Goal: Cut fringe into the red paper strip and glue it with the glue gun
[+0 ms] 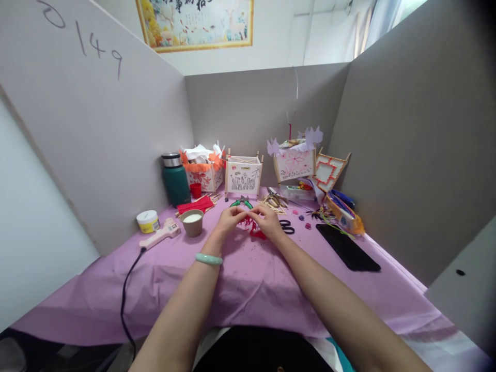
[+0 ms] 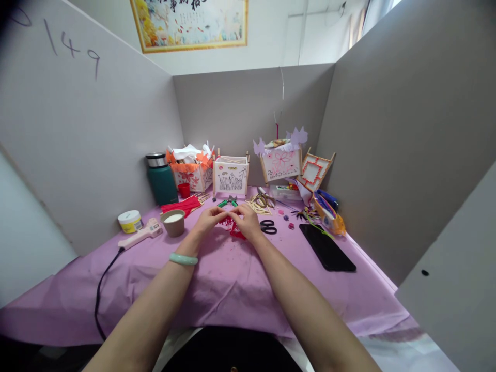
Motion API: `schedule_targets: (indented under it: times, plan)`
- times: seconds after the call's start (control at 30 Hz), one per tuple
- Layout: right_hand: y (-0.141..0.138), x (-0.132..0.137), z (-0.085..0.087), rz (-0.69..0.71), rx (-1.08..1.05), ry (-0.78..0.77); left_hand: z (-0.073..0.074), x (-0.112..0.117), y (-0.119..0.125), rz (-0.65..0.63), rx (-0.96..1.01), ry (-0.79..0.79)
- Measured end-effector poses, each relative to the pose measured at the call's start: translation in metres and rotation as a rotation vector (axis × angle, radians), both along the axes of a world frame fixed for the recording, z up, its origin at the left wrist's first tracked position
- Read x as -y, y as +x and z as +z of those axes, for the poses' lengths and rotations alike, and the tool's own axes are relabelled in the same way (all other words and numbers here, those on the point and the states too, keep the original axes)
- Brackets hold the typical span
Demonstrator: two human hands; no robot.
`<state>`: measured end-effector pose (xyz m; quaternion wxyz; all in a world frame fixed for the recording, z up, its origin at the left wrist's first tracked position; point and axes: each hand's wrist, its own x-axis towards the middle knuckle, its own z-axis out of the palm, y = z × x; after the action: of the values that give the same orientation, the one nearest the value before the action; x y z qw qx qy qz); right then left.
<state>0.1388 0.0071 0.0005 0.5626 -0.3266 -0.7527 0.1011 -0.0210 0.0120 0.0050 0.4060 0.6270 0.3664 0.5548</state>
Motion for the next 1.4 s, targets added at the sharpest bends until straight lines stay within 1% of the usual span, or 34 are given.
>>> schedule_targets:
  times: [0.1,0.2,0.27,0.33,0.4,0.47,0.53,0.63,0.7,0.77,0.87,0.93,0.97,1.07,1.13,1.2,1.3,1.37,1.4]
  plan:
    - [0.004,0.008,0.002,0.033,0.044,0.074,-0.001,-0.001,-0.001,0.037,0.003,-0.014]
    - [0.007,0.017,0.002,0.135,0.263,0.174,-0.001,-0.002,-0.002,0.078,0.019,-0.024]
    - [0.009,0.02,0.002,0.178,0.403,0.211,0.0,-0.002,-0.003,0.101,0.037,-0.037]
    - [0.011,0.022,0.002,0.152,0.467,0.202,0.001,-0.001,-0.002,0.117,0.055,-0.047]
    - [0.013,0.022,0.002,0.064,0.483,0.157,0.003,0.0,-0.002,0.134,0.067,-0.055]
    - [0.016,0.023,0.002,-0.045,0.51,0.081,0.005,0.002,-0.003,0.153,0.075,-0.06]
    - [0.018,0.023,-0.001,-0.116,0.583,-0.023,0.007,0.004,-0.003,0.172,0.081,-0.06]
    - [0.021,0.021,-0.005,-0.146,0.665,-0.147,0.009,0.005,-0.002,0.19,0.093,-0.059]
    - [0.022,0.018,-0.005,-0.142,0.585,-0.207,0.009,0.005,-0.002,0.187,0.101,-0.06]
    - [0.025,0.015,-0.003,-0.094,0.427,-0.329,0.009,0.004,-0.002,0.174,0.103,-0.06]
    - [0.032,0.015,0.006,0.071,0.2,-0.585,0.011,0.008,-0.003,0.135,0.133,-0.067]
    - [0.038,0.02,0.014,0.181,0.11,-0.71,0.016,0.016,-0.005,0.084,0.154,-0.115]
    - [0.041,0.023,0.018,0.225,0.095,-0.76,0.019,0.021,-0.007,0.057,0.149,-0.165]
    - [0.049,0.033,0.026,0.309,0.115,-0.91,0.026,0.035,-0.012,-0.018,0.091,-0.359]
    - [0.051,0.037,0.028,0.305,0.163,-0.964,0.027,0.041,-0.014,-0.057,0.015,-0.422]
    - [0.051,0.038,0.025,0.229,0.251,-0.963,0.024,0.043,-0.014,-0.015,-0.141,-0.423]
    - [0.05,0.033,0.016,0.017,0.381,-0.901,0.017,0.04,-0.012,0.15,-0.445,-0.385]
    - [0.052,0.028,0.01,-0.092,0.41,-0.867,0.013,0.037,-0.013,0.22,-0.58,-0.362]
    - [0.054,0.026,0.007,-0.114,0.408,-0.859,0.011,0.035,-0.013,0.24,-0.617,-0.352]
